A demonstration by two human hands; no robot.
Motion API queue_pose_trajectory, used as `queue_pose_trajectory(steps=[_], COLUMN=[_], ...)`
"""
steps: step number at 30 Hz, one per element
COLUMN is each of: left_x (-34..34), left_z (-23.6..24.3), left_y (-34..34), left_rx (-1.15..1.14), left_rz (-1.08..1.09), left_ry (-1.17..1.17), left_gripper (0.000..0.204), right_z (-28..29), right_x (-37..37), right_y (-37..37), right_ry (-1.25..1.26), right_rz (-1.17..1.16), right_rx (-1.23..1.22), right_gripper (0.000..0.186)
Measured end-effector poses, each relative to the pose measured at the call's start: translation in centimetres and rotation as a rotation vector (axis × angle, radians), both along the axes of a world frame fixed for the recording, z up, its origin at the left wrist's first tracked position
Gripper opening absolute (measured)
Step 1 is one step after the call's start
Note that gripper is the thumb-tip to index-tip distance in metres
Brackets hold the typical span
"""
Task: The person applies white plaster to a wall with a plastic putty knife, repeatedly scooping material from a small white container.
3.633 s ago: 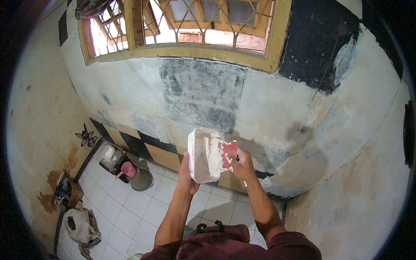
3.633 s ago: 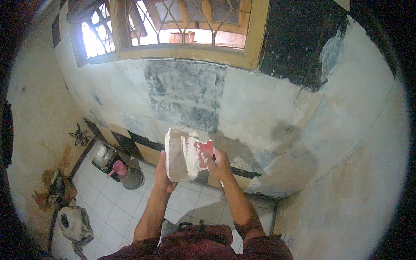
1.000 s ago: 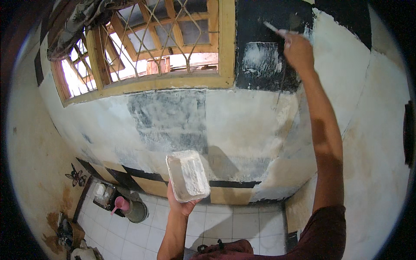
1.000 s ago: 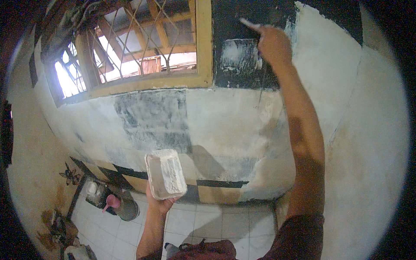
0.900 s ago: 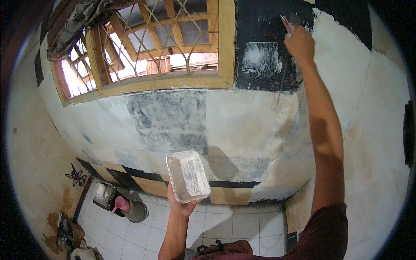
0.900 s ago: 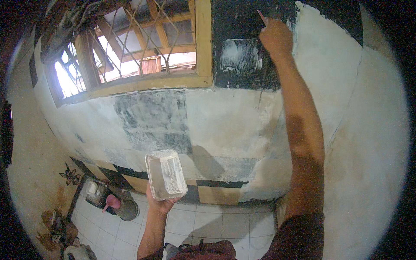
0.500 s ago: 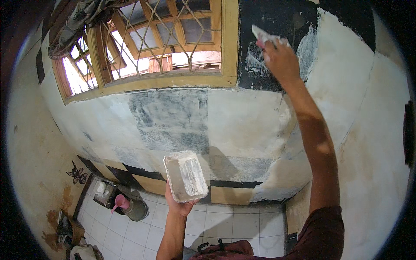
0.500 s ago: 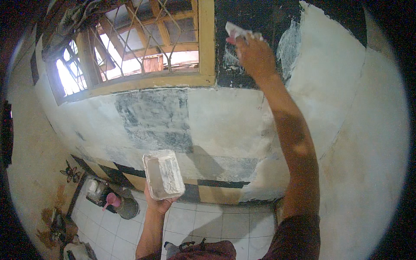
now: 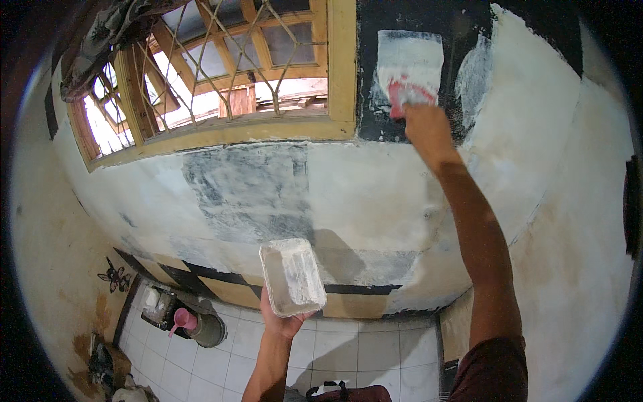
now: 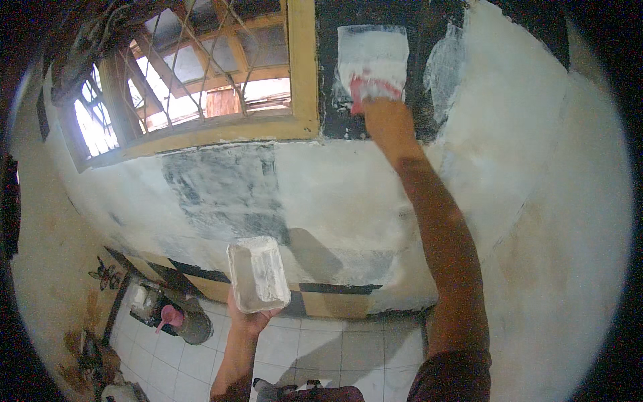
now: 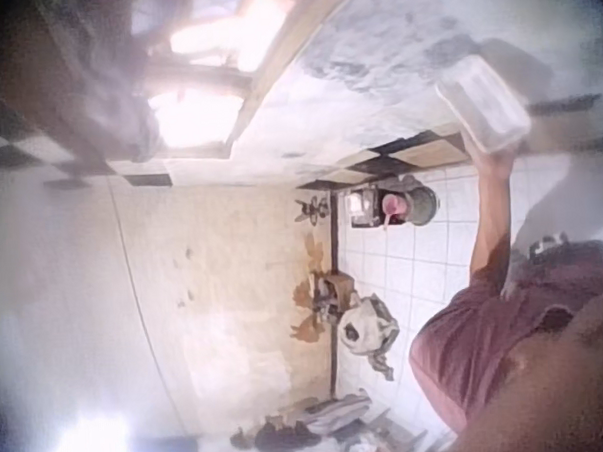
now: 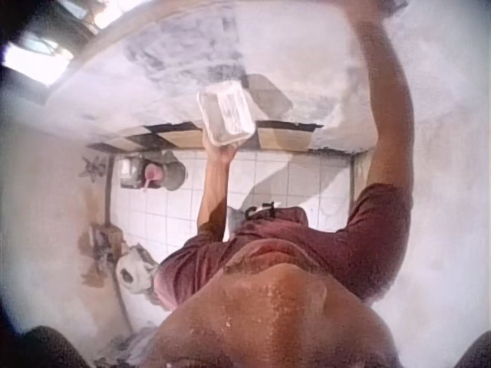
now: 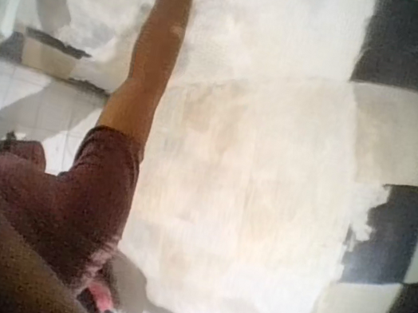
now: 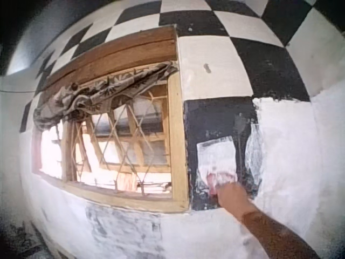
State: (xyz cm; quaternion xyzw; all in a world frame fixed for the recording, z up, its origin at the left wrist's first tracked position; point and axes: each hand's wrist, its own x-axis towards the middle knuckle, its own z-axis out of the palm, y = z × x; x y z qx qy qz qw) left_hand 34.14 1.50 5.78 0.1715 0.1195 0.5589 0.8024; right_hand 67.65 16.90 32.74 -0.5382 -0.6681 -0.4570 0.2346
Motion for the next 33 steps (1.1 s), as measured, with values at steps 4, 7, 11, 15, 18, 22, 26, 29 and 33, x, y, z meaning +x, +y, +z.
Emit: queue_pose_trajectory(steps=[4, 7, 11, 15, 18, 22, 26, 29, 33], left_x=[1.4, 0.8, 0.6, 0.4, 0.0, -0.4, -1.0, -1.7, -1.6], left_z=[1.1, 0.0, 0.2, 0.4, 0.5, 0.7, 0.8, 0.6, 0.5], left_y=[-0.6, -0.9, -1.7, -2.8, -2.9, -2.9, -3.0, -2.9, -2.3], left_rx=[-0.077, -0.017, -0.060, -0.057, -0.034, -0.036, -0.054, -0.047, -0.053], left_rz=[-0.044, -0.114, -0.087, -0.045, -0.031, -0.006, 0.017, 0.016, 0.034], left_ry=[0.077, 0.076, 0.020, 0.030, 0.028, -0.012, -0.022, -0.023, -0.054], left_gripper=[0.068, 0.068, 0.069, 0.070, 0.069, 0.069, 0.068, 0.069, 0.068], right_z=[-10.7, -10.2, 2.3, 12.3, 13.3, 6.6, 3.7, 9.7, 14.0], right_x=[2.2, 1.4, 1.4, 3.5, 4.0, -2.8, -6.6, -5.3, -1.8], right_y=[-2.6, -6.8, -8.9, -8.9, -5.8, -2.7, -2.6, -3.0, -1.9], right_ry=[-0.124, 0.012, 0.265, 0.329, 0.504, 0.316, 0.215, 0.109, -0.038], right_rz=[-0.061, 0.030, 0.216, 0.006, -0.112, -0.124, 0.067, 0.122, 0.122], right_rx=[-0.311, -0.174, -0.005, 0.316, 0.332, 0.089, -0.049, 0.188, 0.196], right_gripper=[0.016, 0.015, 0.023, 0.029, 0.032, 0.030, 0.031, 0.026, 0.028])
